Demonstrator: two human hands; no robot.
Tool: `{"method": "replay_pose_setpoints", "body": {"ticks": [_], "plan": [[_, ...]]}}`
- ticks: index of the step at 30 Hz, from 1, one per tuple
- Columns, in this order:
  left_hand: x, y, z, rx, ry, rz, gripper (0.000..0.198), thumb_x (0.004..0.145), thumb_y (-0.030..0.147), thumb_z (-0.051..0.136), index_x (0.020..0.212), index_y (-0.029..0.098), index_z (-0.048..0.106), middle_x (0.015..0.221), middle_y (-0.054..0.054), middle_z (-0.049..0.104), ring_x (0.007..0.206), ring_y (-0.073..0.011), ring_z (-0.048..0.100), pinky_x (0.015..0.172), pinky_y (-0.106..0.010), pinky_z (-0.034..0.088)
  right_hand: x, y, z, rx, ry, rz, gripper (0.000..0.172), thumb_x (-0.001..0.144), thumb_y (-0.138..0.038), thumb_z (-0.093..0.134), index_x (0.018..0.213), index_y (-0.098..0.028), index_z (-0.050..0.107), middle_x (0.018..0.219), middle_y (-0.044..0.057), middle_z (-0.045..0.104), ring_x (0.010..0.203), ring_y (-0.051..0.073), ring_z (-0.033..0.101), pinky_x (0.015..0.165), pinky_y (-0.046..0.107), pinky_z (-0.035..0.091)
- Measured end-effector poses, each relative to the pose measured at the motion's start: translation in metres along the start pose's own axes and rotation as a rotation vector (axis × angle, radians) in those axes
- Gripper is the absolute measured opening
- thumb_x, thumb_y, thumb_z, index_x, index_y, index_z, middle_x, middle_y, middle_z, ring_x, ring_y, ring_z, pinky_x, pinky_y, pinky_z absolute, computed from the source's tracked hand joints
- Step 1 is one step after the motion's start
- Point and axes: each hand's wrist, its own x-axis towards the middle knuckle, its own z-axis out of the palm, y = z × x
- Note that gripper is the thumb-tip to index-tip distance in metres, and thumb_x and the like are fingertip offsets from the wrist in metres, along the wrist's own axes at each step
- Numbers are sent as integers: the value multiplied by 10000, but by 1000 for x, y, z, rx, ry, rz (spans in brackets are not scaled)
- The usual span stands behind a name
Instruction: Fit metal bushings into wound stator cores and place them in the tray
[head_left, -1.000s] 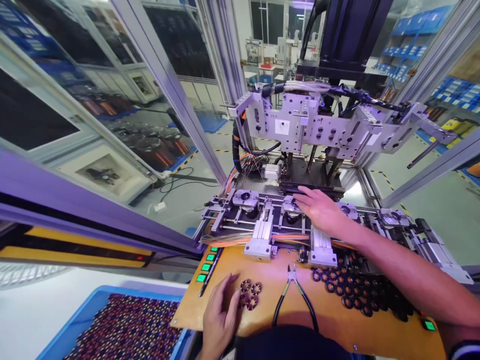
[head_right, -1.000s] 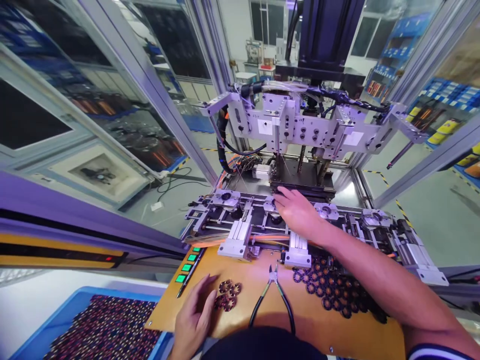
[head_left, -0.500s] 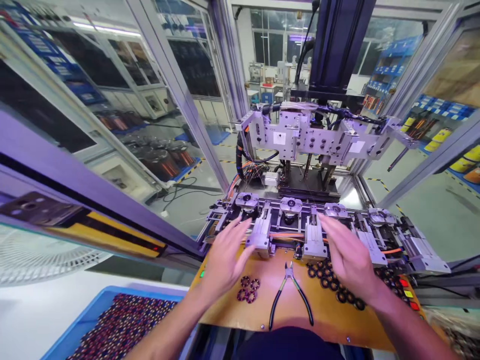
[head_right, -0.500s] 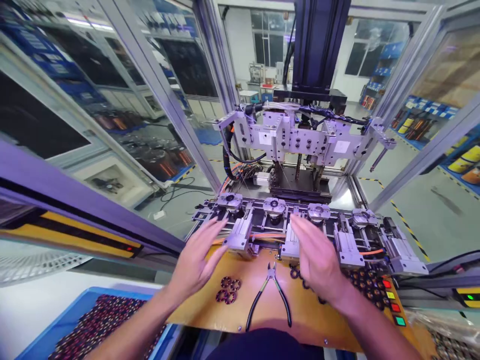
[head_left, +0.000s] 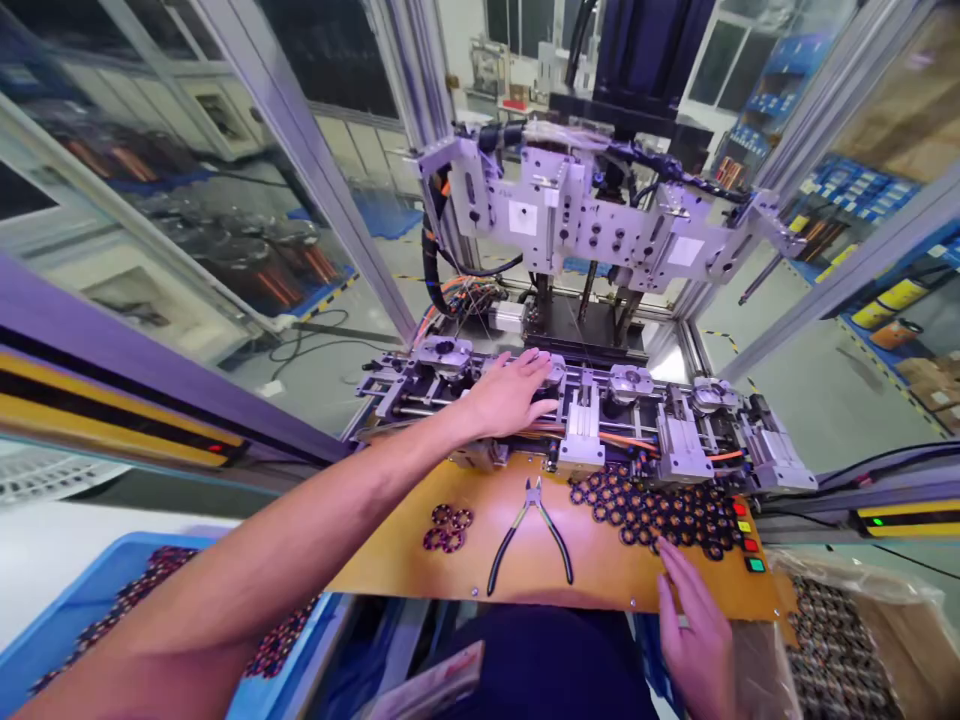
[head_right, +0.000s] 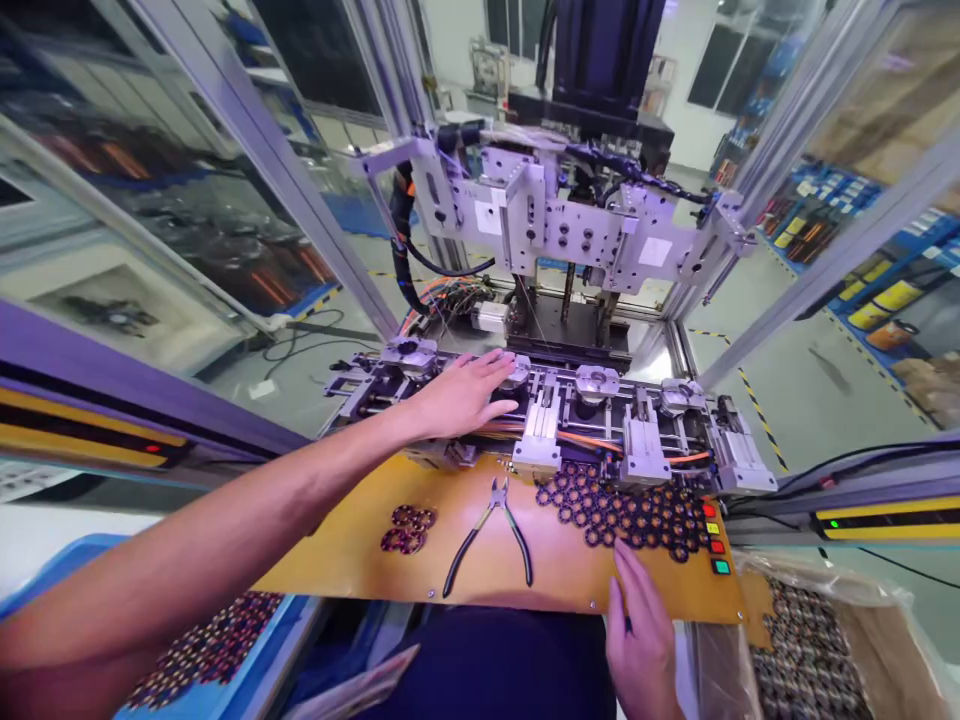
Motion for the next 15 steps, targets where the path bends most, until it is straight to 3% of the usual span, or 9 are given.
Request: {"method": "replay_pose_setpoints", "body": {"ticks": [4,7,9,11,15], "plan": [[-10,11,-11,4,29,-21,736,917,530,487,1475,75,333,1566,-179,308,1475,-345,205,1166,-588,235,10,1,37,-19,-80,-34,248,954,-176,495,1173,-142,605,1044,108,667,965,218,643,852,379,561],[-46,32,-13,-133,329,-40,718,929,516,476,1481,86,318,1569,-171,318,1485,-299,195,1199,-508,234,34,-7,62,13,-144,-53,207,936,-183,518,1087,-185,660,944,79,653,891,216,619,816,382,560],[-82,48,-6,-330,545,-10,582,932,424,516,1420,123,416,1461,-148,494,1401,-249,392,1173,-433,330,48,-12,76,32,-186,-66,214,921,-164,523,1058,-201,684,897,76,640,864,219,598,784,378,557],[-119,60,9,-456,551,-5,477,916,336,566,1355,169,482,1316,-118,626,1249,-219,562,1092,-390,444,59,-17,89,44,-200,-67,224,908,-143,515,1028,-188,699,876,92,632,847,239,580,756,401,549],[-170,67,45,-605,468,-194,339,885,298,619,1209,199,607,1141,-101,713,1039,-210,676,854,-318,575,71,-23,99,99,-192,-62,289,912,-89,428,865,-165,703,835,114,617,806,253,562,719,426,523]]}}
